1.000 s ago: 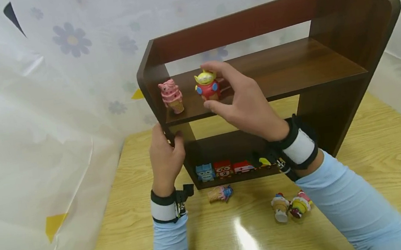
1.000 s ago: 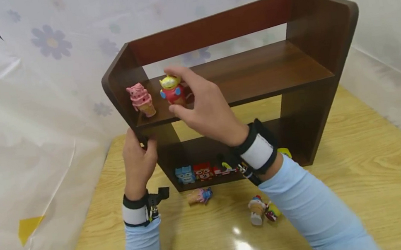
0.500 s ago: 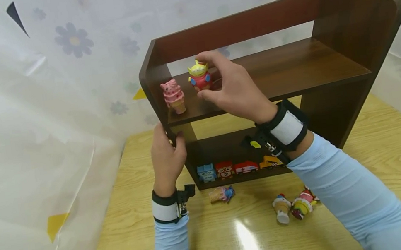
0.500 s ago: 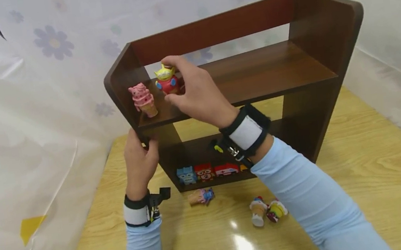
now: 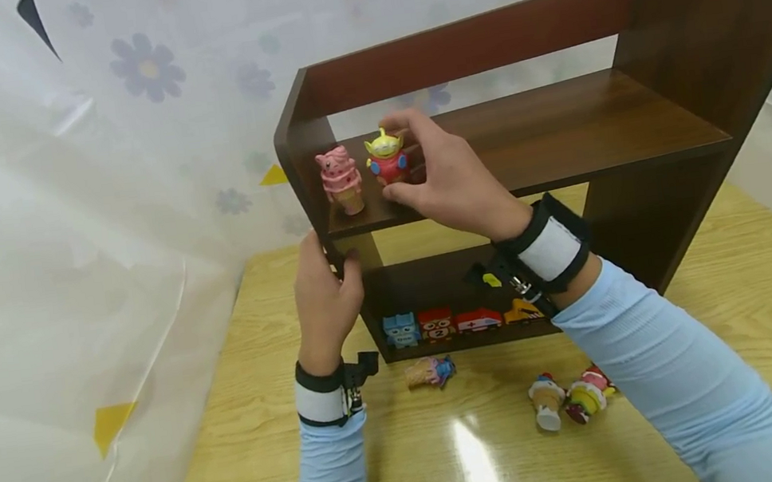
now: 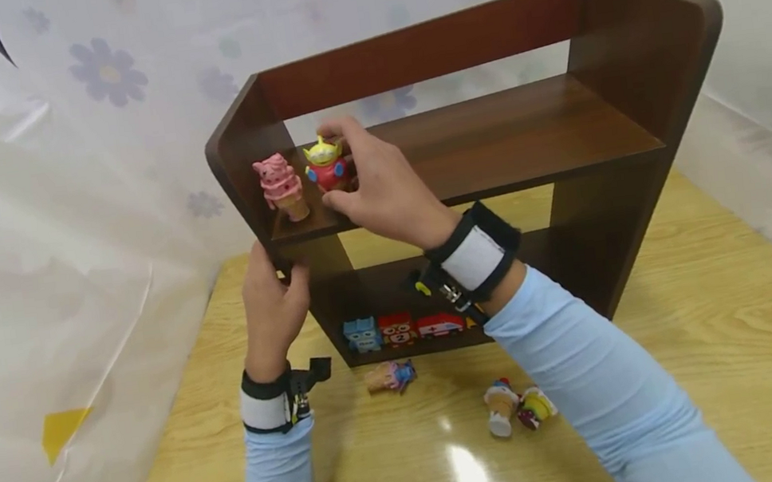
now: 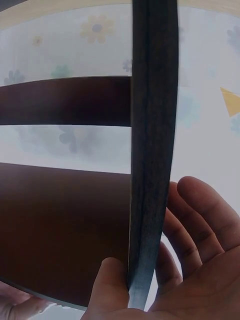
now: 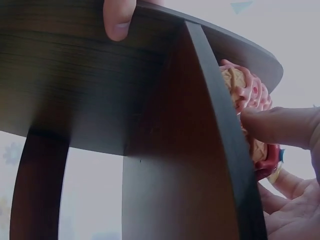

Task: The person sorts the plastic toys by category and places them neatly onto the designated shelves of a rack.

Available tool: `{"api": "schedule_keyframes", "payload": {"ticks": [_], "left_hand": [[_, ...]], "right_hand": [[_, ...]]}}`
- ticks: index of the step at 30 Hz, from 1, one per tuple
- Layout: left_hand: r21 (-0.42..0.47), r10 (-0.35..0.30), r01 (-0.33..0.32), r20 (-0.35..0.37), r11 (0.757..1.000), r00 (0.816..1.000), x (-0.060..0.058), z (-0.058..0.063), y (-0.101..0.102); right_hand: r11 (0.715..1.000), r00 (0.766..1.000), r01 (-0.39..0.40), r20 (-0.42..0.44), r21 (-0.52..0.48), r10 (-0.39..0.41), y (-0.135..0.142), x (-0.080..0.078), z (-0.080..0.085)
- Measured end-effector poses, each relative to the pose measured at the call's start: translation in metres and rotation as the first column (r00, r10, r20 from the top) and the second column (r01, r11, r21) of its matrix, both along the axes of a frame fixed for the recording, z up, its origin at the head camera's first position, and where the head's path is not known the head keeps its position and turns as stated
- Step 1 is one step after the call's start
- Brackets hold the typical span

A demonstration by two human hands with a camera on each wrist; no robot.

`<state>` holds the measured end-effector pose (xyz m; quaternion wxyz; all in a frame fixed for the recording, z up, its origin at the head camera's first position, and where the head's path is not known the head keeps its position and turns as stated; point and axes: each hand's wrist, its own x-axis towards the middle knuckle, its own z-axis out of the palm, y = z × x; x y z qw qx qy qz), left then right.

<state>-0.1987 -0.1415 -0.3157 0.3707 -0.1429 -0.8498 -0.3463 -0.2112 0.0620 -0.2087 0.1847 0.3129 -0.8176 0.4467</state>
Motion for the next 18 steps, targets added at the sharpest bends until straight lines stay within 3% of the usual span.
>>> {"api": "schedule_keyframes", "payload": {"ticks": [12, 18], "left_hand": [[-0.004, -0.006, 0.006, 0.002, 1.000, 1.000, 0.0003, 0.0003, 0.0010], [-0.007, -0.002, 0.001, -0.020, 1.000, 1.000, -0.0008, 0.0001, -0.0004]], "right_hand": [[1.000, 1.000, 0.001, 0.011, 0.027, -0.001, 0.0036, -0.0019, -0.0033], [0.994, 0.999, 0.025, 0.025, -0.111, -0.023, 0.0088, -0.0010, -0.0044]]}}
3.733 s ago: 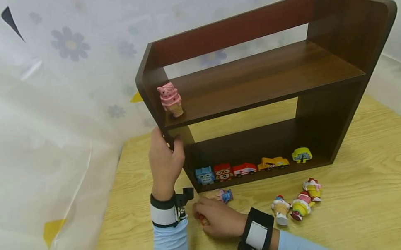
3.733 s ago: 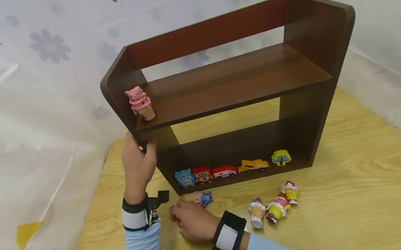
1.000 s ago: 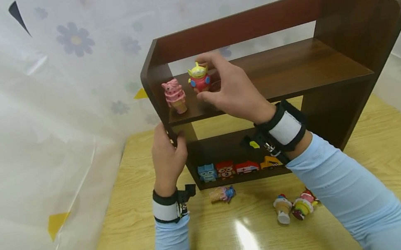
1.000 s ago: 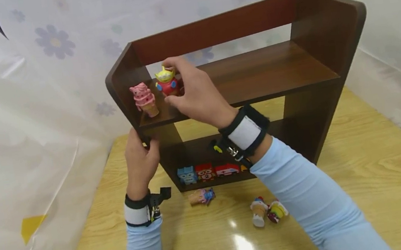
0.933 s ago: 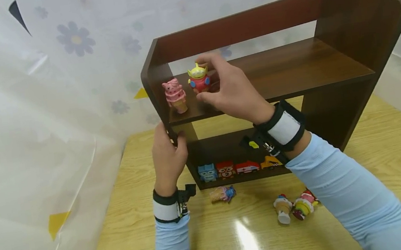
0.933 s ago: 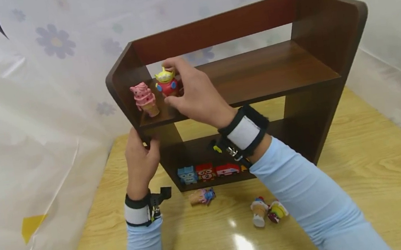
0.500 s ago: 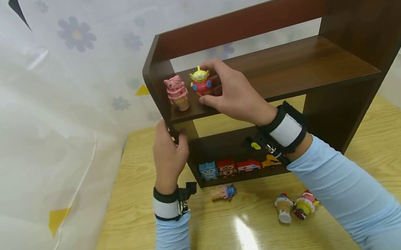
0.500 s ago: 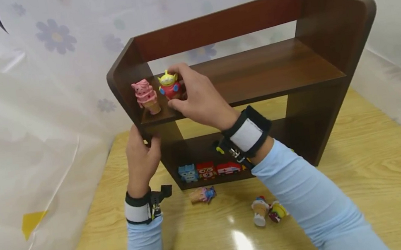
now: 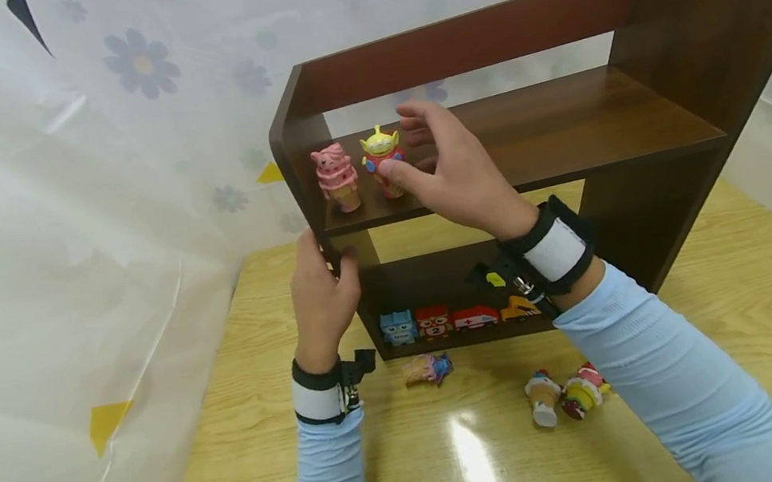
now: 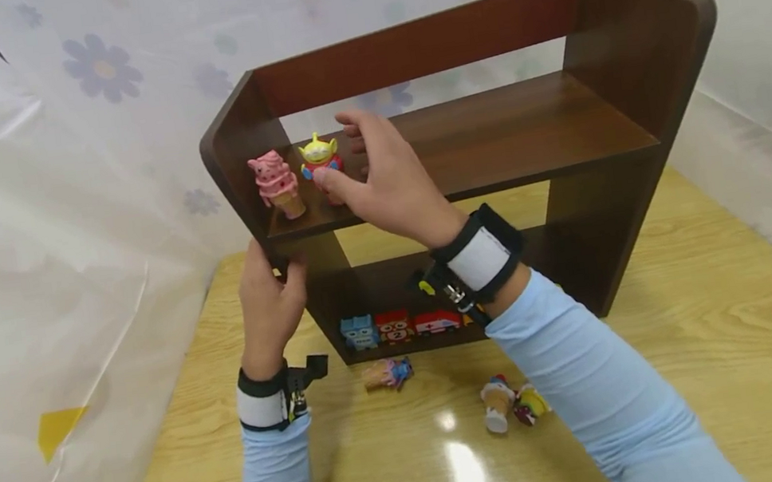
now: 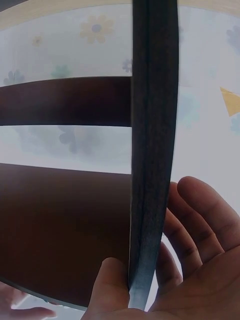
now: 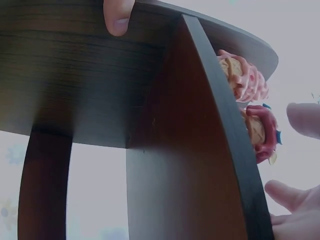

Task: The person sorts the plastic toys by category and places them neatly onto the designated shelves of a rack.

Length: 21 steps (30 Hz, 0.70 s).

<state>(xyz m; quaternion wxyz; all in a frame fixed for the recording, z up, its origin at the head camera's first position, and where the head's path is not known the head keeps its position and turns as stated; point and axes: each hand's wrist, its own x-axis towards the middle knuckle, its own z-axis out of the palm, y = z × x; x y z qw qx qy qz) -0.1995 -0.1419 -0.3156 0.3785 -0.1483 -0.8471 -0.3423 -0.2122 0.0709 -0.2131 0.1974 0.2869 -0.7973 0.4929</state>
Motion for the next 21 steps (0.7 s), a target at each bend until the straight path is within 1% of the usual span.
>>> {"api": "schedule_keyframes", "payload": {"ticks": [3, 6, 9, 11, 15, 18, 21], "left_hand": [[0.002, 0.003, -0.003, 0.000, 1.000, 1.000, 0.000, 0.001, -0.001], [0.007, 0.006, -0.006, 0.012, 1.000, 1.000, 0.000, 0.000, -0.001], [0.011, 0.006, -0.007, 0.023, 1.000, 1.000, 0.000, 0.000, -0.001], [0.011, 0.006, -0.006, 0.025, 1.000, 1.000, 0.000, 0.000, -0.001], [0.009, -0.002, 0.002, 0.023, 1.000, 1.000, 0.000, -0.001, 0.001], [0.007, -0.009, 0.008, 0.021, 1.000, 1.000, -0.001, 0.000, 0.002], [0.010, -0.015, 0.015, 0.022, 1.000, 1.000, -0.002, 0.000, 0.002]], "right_hand": [[0.997, 0.997, 0.042, -0.054, -0.072, -0.046, 0.004, 0.005, -0.003], [0.992, 0.989, 0.090, -0.109, -0.089, -0.099, 0.008, 0.012, -0.006], [0.988, 0.977, 0.117, -0.169, -0.101, -0.133, 0.013, 0.020, -0.008], [0.984, 0.962, 0.133, -0.223, -0.118, -0.157, 0.017, 0.027, -0.008], [0.973, 0.915, 0.187, -0.336, -0.139, -0.224, 0.026, 0.048, -0.006], [0.964, 0.890, 0.217, -0.375, -0.156, -0.261, 0.031, 0.067, -0.007], [0.960, 0.877, 0.208, -0.400, -0.186, -0.267, 0.029, 0.085, -0.014]]}}
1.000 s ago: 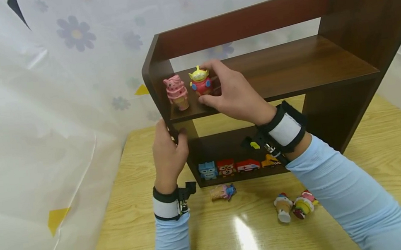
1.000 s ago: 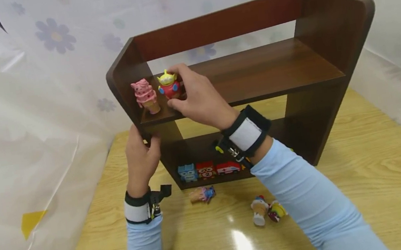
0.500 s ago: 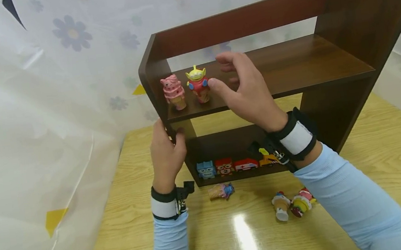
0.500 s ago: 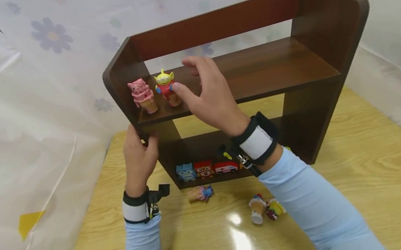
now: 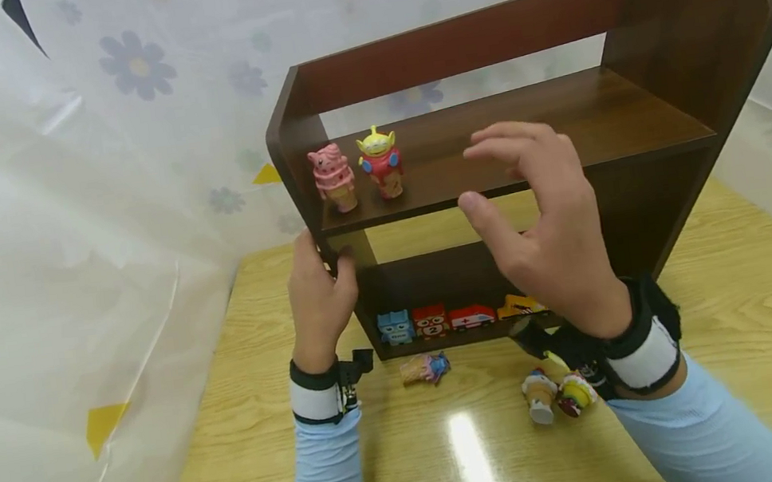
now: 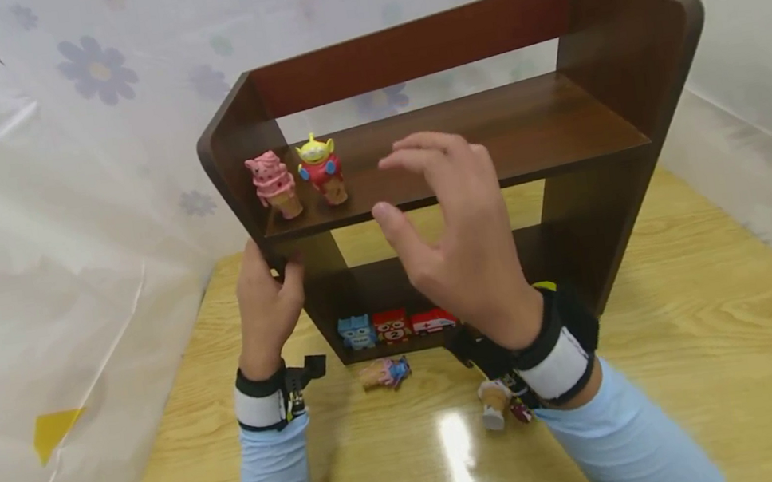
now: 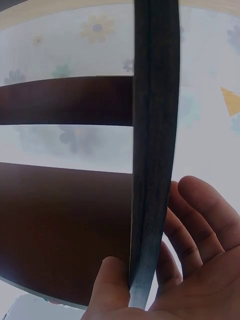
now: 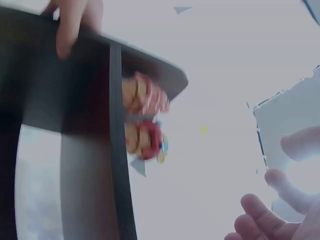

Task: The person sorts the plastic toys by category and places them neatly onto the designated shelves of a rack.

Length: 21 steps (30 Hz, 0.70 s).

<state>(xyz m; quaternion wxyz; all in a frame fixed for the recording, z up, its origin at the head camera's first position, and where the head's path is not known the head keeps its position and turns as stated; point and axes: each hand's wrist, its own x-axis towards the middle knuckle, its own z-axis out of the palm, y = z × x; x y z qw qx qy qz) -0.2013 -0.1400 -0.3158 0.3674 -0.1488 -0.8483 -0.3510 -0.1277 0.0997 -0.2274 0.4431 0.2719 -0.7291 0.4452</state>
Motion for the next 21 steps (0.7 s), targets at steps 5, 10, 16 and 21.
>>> {"api": "schedule_keyframes", "payload": {"ticks": [5, 10, 16, 21], "left_hand": [[0.003, 0.000, 0.000, 0.003, 1.000, 1.000, 0.000, 0.001, -0.002], [0.006, 0.006, -0.006, -0.006, 1.000, 1.000, -0.001, 0.001, -0.002], [0.017, 0.010, -0.009, -0.010, 1.000, 1.000, -0.001, -0.001, -0.002], [0.007, 0.004, -0.004, -0.004, 1.000, 1.000, -0.001, -0.002, -0.001]], "right_hand": [[0.997, 0.998, -0.070, -0.002, 0.039, 0.071, -0.023, 0.023, -0.040], [0.975, 0.975, -0.157, 0.179, 0.155, 0.128, -0.048, 0.036, -0.087], [0.953, 0.923, -0.201, 0.370, 0.226, 0.107, -0.060, 0.036, -0.119], [0.934, 0.875, -0.222, 0.479, 0.280, 0.065, -0.064, 0.033, -0.138]]}}
